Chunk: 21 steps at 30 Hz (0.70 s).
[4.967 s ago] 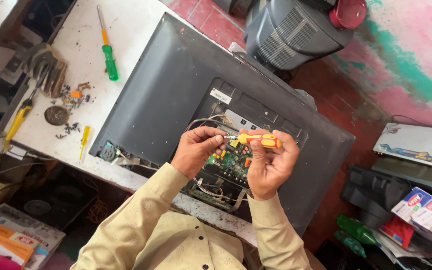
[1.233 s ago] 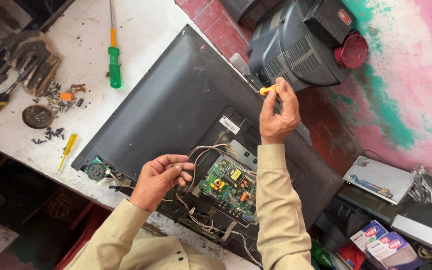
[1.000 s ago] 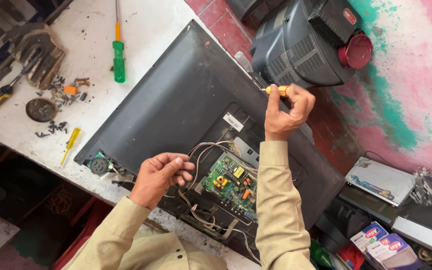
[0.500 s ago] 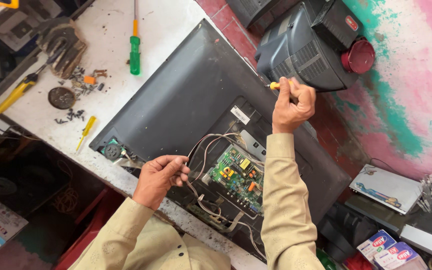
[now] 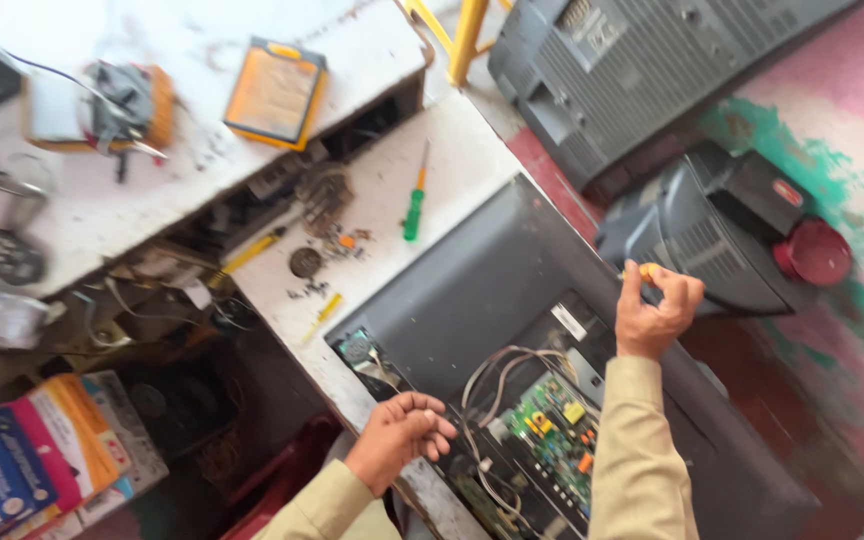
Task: The person uses a screwdriver to tighten screws on the back panel of a television set. They repeatedly pick up screws from the workbench, align them with screw holes, and turn the screwdriver to secure the panel.
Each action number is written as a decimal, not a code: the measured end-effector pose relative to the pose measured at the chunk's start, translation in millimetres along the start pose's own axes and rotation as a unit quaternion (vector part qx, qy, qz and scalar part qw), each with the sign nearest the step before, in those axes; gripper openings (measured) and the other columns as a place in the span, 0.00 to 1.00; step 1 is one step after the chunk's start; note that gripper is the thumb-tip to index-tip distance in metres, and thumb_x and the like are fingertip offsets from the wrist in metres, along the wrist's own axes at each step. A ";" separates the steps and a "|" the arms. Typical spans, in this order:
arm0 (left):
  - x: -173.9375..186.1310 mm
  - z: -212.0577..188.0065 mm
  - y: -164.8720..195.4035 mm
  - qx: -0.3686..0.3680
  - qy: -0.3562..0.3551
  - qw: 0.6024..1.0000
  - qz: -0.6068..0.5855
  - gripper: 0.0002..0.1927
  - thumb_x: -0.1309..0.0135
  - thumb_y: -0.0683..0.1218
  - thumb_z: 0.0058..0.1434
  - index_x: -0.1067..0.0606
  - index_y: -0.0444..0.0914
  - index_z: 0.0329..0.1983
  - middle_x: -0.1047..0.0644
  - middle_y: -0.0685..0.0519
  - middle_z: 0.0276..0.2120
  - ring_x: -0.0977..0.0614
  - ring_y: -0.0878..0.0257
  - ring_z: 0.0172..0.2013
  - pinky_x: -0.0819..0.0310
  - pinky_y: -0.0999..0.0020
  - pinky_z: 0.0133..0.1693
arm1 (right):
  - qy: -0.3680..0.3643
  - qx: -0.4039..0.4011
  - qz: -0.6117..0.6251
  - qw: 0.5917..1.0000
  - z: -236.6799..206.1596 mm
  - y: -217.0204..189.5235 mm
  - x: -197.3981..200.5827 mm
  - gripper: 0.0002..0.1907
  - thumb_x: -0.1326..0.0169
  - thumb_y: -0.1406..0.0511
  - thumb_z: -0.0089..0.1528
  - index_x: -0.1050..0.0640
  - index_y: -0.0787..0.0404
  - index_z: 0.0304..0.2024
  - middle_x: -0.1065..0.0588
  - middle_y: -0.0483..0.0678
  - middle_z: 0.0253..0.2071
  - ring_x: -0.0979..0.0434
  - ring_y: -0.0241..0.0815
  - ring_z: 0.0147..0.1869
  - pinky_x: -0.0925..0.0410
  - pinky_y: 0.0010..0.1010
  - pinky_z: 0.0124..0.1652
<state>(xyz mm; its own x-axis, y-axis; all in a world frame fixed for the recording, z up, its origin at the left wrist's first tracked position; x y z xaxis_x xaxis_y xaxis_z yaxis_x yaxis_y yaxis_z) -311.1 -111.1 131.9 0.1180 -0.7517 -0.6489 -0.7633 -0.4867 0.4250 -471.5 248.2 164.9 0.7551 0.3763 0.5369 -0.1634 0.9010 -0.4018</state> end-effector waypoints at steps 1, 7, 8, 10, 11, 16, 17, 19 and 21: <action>2.5 -3.9 -0.5 -0.001 0.006 1.000 -0.005 0.08 0.53 0.37 0.67 0.28 0.30 0.48 0.17 0.42 0.35 0.17 0.59 0.28 0.21 0.69 0.31 | 0.003 0.058 -0.009 0.998 -0.1 -4.5 1.5 0.14 0.32 0.73 0.62 0.28 0.67 0.35 0.26 0.53 0.44 0.23 0.54 0.46 0.27 0.43 0.46; 25.4 -14.6 -7.0 -0.034 -0.007 0.999 -0.006 0.06 0.48 0.38 0.68 0.26 0.31 0.45 0.17 0.43 0.35 0.16 0.60 0.29 0.22 0.70 0.30 | 0.035 -0.102 0.022 0.994 1.6 -10.5 8.3 0.18 0.27 0.70 0.63 0.27 0.63 0.31 0.28 0.52 0.37 0.21 0.50 0.38 0.27 0.36 0.36; 29.5 -14.8 -8.6 -0.043 -0.014 0.999 -0.006 0.06 0.47 0.38 0.68 0.24 0.30 0.45 0.17 0.43 0.35 0.16 0.60 0.29 0.22 0.71 0.31 | 0.031 -0.066 -0.001 0.997 2.3 -13.2 8.6 0.17 0.28 0.70 0.62 0.27 0.64 0.32 0.28 0.52 0.38 0.21 0.51 0.40 0.27 0.39 0.39; 36.6 -12.2 -11.7 -0.036 -0.022 0.999 -0.013 0.07 0.45 0.38 0.67 0.22 0.29 0.45 0.17 0.44 0.34 0.16 0.60 0.30 0.21 0.71 0.31 | 0.024 0.007 -0.049 0.998 3.5 -17.1 8.8 0.16 0.30 0.70 0.60 0.27 0.65 0.35 0.26 0.53 0.39 0.22 0.55 0.45 0.28 0.44 0.45; 39.0 -10.8 -13.7 -0.033 -0.025 0.999 -0.018 0.07 0.44 0.38 0.66 0.21 0.29 0.45 0.17 0.44 0.34 0.16 0.60 0.30 0.21 0.71 0.31 | 0.018 0.004 -0.029 0.999 4.2 -17.1 8.0 0.14 0.32 0.70 0.63 0.27 0.65 0.36 0.25 0.52 0.42 0.21 0.52 0.47 0.27 0.42 0.46; 44.3 -7.7 -17.8 -0.006 -0.017 1.000 -0.024 0.07 0.42 0.36 0.63 0.21 0.29 0.44 0.17 0.43 0.33 0.15 0.59 0.30 0.20 0.70 0.31 | 0.024 -0.059 -0.001 0.998 7.1 -14.4 3.7 0.19 0.28 0.68 0.64 0.29 0.61 0.31 0.25 0.50 0.39 0.18 0.49 0.45 0.26 0.39 0.44; 44.6 -7.5 -16.8 -0.001 -0.017 1.000 -0.025 0.07 0.41 0.35 0.62 0.20 0.29 0.44 0.17 0.42 0.32 0.15 0.58 0.30 0.21 0.70 0.30 | 0.016 -0.080 -0.010 0.997 7.6 -12.7 2.6 0.18 0.28 0.67 0.63 0.28 0.62 0.32 0.26 0.51 0.39 0.20 0.50 0.43 0.27 0.39 0.42; 44.9 -9.0 -14.5 0.008 -0.024 0.999 -0.027 0.08 0.41 0.35 0.62 0.20 0.29 0.44 0.17 0.42 0.33 0.15 0.58 0.31 0.20 0.70 0.31 | -0.004 -0.122 -0.028 0.992 7.6 -7.3 2.3 0.16 0.27 0.67 0.60 0.26 0.64 0.33 0.27 0.54 0.38 0.22 0.51 0.39 0.28 0.40 0.38; 45.6 -11.1 -11.4 0.008 -0.026 0.999 -0.035 0.08 0.41 0.35 0.62 0.21 0.28 0.45 0.17 0.42 0.33 0.15 0.58 0.31 0.20 0.70 0.32 | 0.011 -0.008 -0.068 0.998 8.6 -5.2 3.6 0.12 0.33 0.69 0.63 0.26 0.65 0.34 0.24 0.52 0.44 0.21 0.51 0.46 0.27 0.40 0.46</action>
<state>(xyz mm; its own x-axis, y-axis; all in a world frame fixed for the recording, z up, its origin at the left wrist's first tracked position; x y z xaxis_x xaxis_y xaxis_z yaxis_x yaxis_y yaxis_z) -289.9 -144.8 104.5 0.1382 -0.6920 -0.7086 -0.7643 -0.5295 0.3681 -473.4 246.7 175.4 0.7833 0.2464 0.5708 -0.0490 0.9397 -0.3384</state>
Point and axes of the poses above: each hand's wrist, its own z-axis towards the middle knuckle, its own x-axis out of the back of the hand, y = z × x, the point moved 2 cm from there along z, towards the middle knuckle
